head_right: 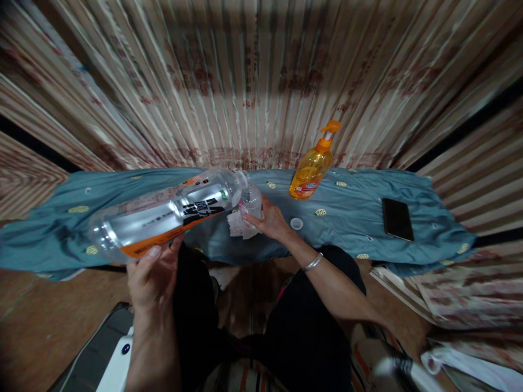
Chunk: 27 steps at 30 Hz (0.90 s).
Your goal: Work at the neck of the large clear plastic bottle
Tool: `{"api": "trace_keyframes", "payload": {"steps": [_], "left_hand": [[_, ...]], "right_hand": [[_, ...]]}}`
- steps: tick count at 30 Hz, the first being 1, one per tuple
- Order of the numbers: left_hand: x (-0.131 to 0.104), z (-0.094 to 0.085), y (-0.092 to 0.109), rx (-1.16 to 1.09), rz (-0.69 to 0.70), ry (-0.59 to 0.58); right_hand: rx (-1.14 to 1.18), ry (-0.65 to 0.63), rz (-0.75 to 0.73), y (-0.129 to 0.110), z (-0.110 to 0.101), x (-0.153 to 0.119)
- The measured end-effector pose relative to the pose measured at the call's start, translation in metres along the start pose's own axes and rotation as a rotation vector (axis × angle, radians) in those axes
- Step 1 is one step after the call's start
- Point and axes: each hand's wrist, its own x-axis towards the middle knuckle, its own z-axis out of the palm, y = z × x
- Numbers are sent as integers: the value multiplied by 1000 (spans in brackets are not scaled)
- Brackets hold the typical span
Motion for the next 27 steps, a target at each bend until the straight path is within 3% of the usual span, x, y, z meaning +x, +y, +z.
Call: {"api": "trace_keyframes", "payload": {"steps": [27], "left_hand": [[1,-1,0,34,12,1]], "right_hand": [[-7,5,2,4,1,0]]}}
